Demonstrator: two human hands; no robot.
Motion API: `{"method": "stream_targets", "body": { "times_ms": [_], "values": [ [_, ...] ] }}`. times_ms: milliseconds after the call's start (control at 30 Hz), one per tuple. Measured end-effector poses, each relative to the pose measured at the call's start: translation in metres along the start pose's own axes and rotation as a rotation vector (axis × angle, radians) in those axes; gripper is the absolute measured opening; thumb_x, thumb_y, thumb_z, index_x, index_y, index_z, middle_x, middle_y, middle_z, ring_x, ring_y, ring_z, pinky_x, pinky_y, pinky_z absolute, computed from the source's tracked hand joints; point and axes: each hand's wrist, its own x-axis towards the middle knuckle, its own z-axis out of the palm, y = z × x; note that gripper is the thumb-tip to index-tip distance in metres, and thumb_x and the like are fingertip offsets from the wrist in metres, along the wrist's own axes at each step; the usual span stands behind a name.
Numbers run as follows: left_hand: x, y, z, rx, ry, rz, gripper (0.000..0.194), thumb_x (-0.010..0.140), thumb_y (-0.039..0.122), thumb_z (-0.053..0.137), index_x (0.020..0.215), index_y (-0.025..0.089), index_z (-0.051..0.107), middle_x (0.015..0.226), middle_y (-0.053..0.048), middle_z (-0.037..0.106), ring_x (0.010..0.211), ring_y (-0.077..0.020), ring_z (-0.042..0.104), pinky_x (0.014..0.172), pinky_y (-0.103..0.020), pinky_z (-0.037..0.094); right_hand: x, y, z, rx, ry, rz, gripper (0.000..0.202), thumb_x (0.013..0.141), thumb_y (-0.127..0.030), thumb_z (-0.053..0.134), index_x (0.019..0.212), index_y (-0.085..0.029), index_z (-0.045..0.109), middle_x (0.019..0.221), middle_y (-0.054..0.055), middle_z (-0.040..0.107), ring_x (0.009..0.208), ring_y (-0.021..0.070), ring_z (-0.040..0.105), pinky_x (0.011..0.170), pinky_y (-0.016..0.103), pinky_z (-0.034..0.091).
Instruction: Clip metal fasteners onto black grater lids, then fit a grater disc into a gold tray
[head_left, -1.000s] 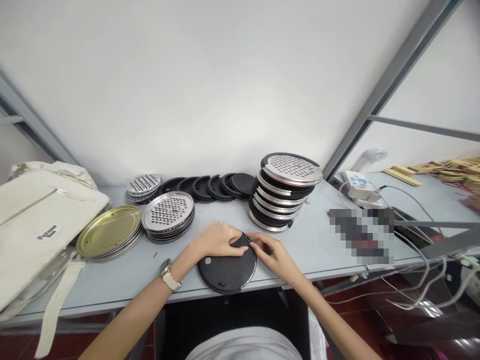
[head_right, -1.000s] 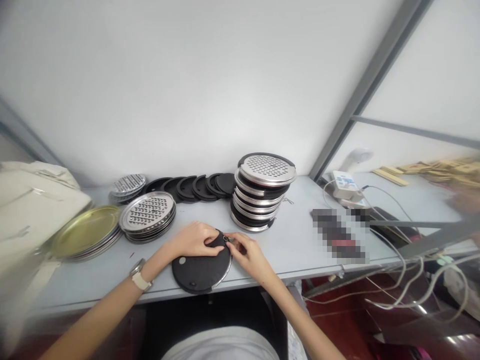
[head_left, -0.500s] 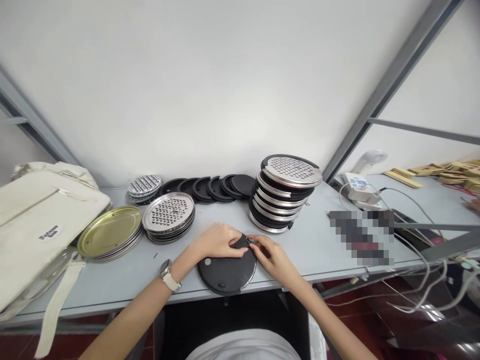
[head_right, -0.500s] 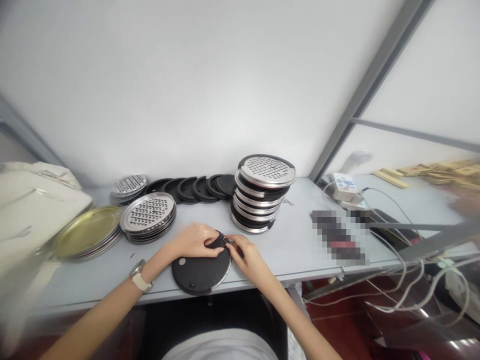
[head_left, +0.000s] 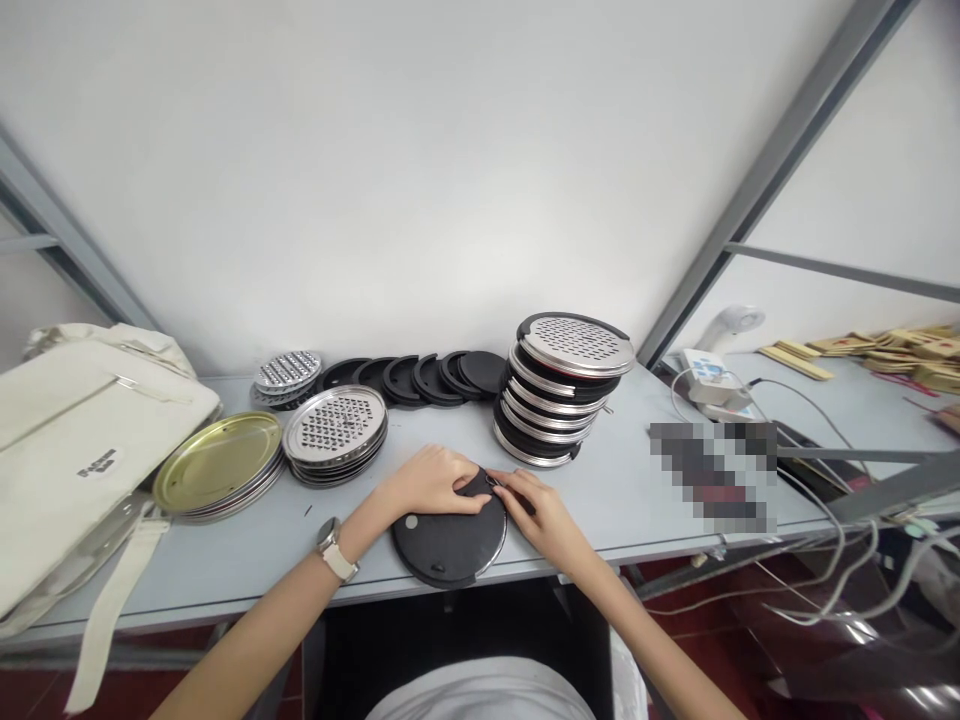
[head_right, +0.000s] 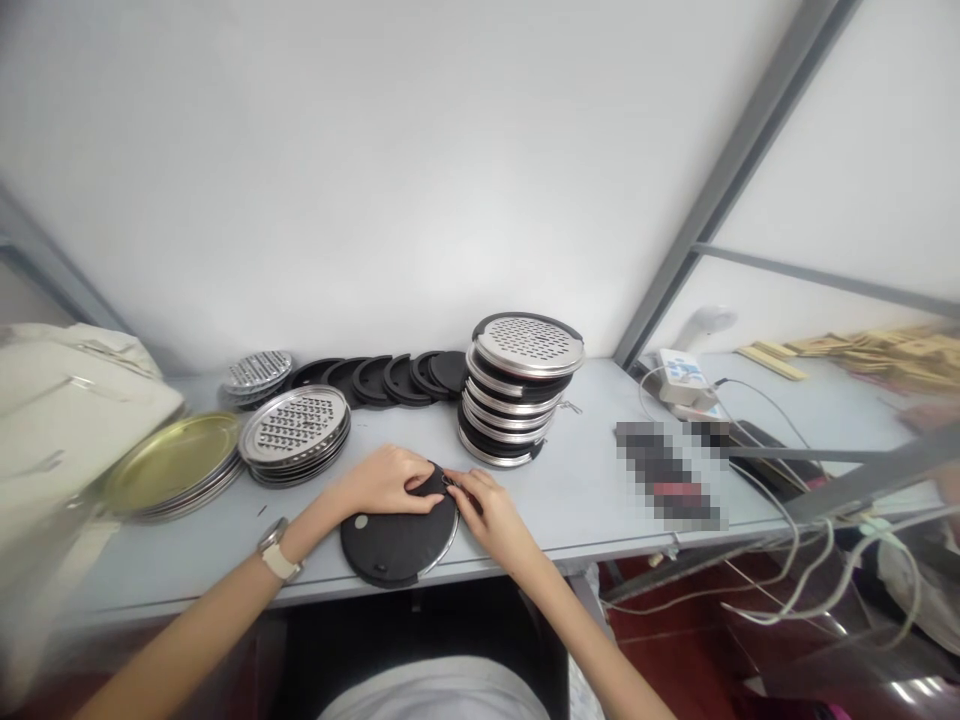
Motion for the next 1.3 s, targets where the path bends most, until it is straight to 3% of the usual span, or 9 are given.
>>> {"method": "stream_targets", "body": {
  "times_ms": [500,933,1300],
  "values": [
    [-0.0001,0.0003,-0.0010,0.009,-0.002,0.004,0.039,0.081,0.044,0.058,0.057,0.017,0.044,0.055,0.004,0.052,0.051,-0.0091,0.039,0.052,-0.027,0.021,-0.0010,-0.0005,0.0020,-0.007,0.022,-0.021,0.025,0.096,-0.021,0.044,0.113,-0.019,0.062,0.102,0.009,0.067,0.096,0.0213,0.061,0.087,0.035,0.049],
    [-0.0001,0.0014,-0.0022,0.002,-0.009,0.003,0.037,0.081,0.044,0.057,0.058,0.017,0.046,0.056,0.003,0.054,0.051,-0.0092,0.039,0.053,-0.026,0.021,-0.0028,0.0001,0.0048,-0.054,0.050,-0.012,0.030,0.096,-0.026,0.044,0.117,-0.017,0.063,0.086,0.008,0.062,0.083,0.0207,0.060,0.078,0.034,0.051],
    [-0.0004,-0.0002,-0.0003,0.004,-0.002,0.003,0.036,0.081,0.043,0.058,0.059,0.017,0.046,0.057,0.003,0.054,0.050,-0.0091,0.038,0.051,-0.027,0.019,-0.0024,-0.0003,0.0038,-0.060,0.042,-0.021,0.027,0.096,-0.025,0.045,0.115,-0.019,0.063,0.092,0.009,0.064,0.088,0.0215,0.061,0.081,0.036,0.051]
  ]
}}
